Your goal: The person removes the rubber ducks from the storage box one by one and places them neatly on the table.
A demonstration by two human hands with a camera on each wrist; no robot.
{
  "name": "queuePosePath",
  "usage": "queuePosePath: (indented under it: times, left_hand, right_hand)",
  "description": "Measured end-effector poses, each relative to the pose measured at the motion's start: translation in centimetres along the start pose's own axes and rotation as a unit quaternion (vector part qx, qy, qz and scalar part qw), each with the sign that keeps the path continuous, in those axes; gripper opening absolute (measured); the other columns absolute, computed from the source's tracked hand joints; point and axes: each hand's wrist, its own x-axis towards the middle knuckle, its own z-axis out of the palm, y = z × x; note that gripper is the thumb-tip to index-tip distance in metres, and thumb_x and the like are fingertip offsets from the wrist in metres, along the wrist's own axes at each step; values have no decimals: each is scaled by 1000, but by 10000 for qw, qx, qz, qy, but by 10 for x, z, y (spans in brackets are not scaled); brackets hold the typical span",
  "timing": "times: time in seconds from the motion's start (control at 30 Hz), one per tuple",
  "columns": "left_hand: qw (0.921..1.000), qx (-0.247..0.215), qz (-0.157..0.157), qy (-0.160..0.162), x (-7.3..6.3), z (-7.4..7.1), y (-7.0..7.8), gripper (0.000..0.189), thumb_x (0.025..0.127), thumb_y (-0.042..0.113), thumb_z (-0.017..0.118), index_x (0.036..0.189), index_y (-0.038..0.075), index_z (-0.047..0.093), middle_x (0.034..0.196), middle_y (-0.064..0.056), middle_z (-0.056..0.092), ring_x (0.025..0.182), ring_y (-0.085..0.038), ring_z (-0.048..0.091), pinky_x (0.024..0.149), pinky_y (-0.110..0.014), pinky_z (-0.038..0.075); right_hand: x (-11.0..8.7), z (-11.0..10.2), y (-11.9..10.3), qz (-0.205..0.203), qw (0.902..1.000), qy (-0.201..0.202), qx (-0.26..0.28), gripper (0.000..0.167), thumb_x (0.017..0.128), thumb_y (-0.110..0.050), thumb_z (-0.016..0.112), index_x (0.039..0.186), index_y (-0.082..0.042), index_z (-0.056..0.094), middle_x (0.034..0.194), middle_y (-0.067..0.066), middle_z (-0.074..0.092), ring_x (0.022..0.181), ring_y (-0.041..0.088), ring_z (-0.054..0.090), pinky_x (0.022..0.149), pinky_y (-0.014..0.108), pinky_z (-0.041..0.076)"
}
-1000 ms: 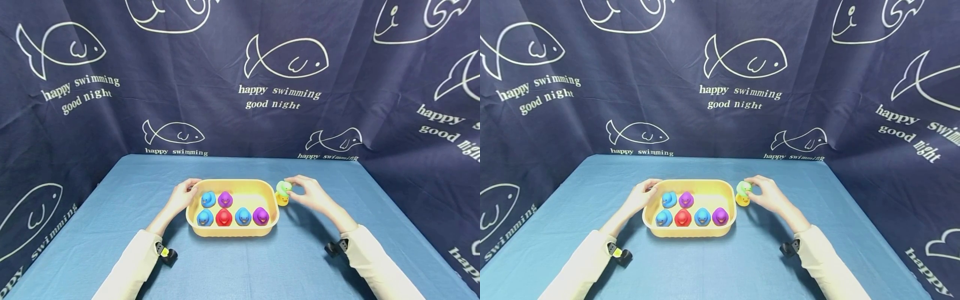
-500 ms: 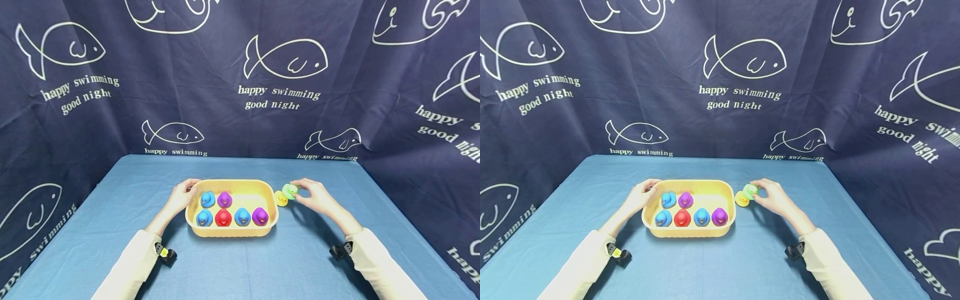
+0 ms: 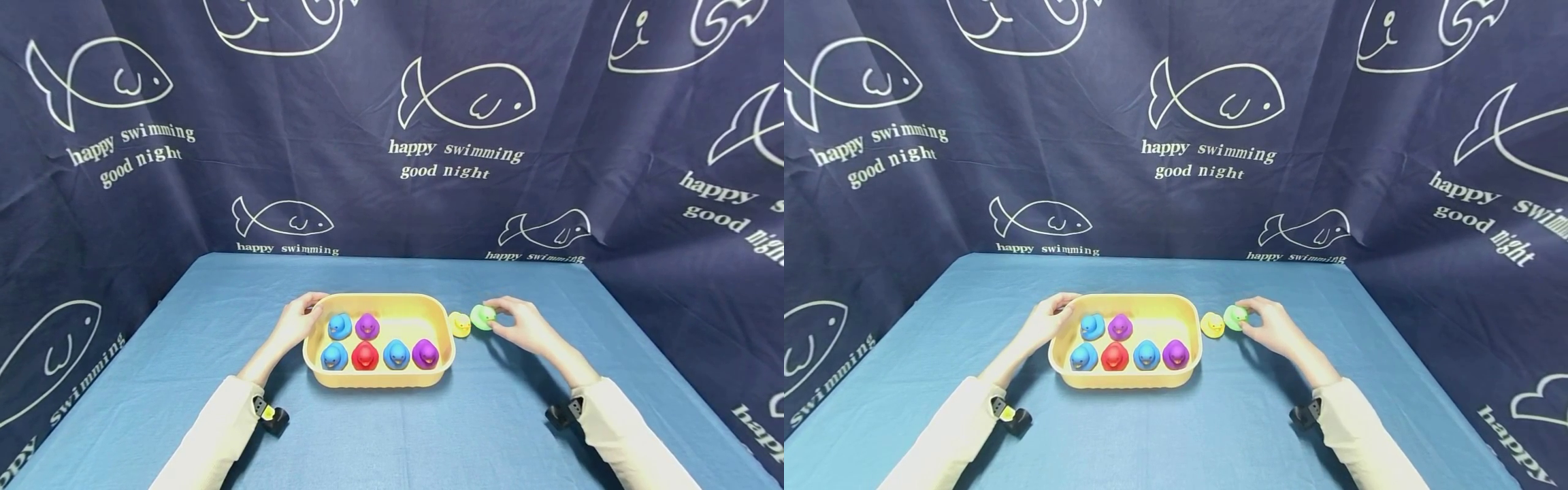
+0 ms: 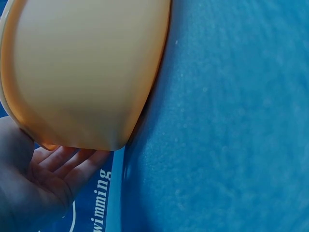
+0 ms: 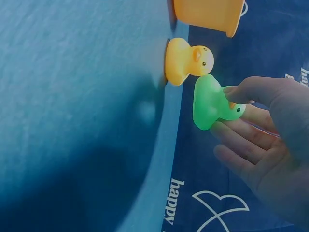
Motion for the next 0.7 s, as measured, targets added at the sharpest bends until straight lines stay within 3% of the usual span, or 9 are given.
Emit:
queuePosePath:
  times: [0.7]
  left_hand:
    - [10000, -35, -78, -15, 0, 0, 0, 29, 93, 10, 53, 120, 5, 61, 113, -18, 66, 98, -30, 64, 86, -43, 49]
  right_hand:
    - [-5, 6, 10, 374, 9984, -420, 39, 33, 80, -2, 69, 111, 6, 63, 107, 20, 66, 90, 31, 65, 80, 47, 51]
